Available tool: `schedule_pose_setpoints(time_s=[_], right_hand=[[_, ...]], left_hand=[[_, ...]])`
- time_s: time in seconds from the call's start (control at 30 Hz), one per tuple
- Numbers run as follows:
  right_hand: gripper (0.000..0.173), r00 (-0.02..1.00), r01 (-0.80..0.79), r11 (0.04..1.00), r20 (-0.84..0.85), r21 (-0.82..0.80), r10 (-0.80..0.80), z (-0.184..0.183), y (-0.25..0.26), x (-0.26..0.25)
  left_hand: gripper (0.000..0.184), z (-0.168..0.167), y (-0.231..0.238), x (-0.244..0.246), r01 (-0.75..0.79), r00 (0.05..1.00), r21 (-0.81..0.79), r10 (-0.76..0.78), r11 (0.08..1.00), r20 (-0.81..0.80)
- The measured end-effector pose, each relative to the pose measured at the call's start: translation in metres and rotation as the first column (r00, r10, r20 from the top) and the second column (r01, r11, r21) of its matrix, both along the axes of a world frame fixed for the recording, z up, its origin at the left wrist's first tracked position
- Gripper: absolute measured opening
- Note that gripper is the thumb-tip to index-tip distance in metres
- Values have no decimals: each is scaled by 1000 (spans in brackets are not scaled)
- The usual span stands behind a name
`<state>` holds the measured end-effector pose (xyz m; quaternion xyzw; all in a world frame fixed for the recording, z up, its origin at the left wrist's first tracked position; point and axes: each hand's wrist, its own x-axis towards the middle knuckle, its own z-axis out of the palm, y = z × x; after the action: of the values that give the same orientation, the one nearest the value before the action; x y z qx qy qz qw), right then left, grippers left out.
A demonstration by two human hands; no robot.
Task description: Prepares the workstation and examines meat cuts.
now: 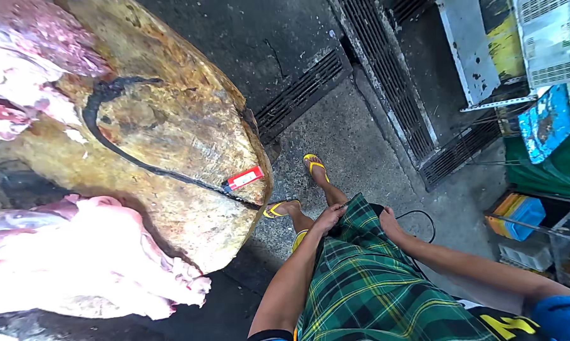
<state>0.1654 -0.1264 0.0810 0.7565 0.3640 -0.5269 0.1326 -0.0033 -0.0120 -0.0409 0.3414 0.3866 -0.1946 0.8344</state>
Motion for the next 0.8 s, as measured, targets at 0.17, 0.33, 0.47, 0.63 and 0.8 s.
schedule_pose_setpoints(time_s=[0.17,0.33,0.47,0.63,0.8], right_hand=[[36,999,-21,997,23,-80,23,8,10,2],[29,998,-68,995,10,75,67,5,-1,10],[29,998,-44,979,-29,199,51,-1,-17,22],[29,999,-11,968,-29,250,19,0,-19,24],[32,999,-50,950,1,309,52,-5,-19,18]], left_hand=[[40,-2,-2,0,27,999,-30,-27,999,-25],[41,0,-3,4,-6,997,3,6,1000,-75],[41,-4,-5,8,9,998,8,-9,1000,-63],[38,-4,-5,12,19,999,0,-19,1000,-31],[46,-5,-4,12,18,999,-35,-20,999,-41]])
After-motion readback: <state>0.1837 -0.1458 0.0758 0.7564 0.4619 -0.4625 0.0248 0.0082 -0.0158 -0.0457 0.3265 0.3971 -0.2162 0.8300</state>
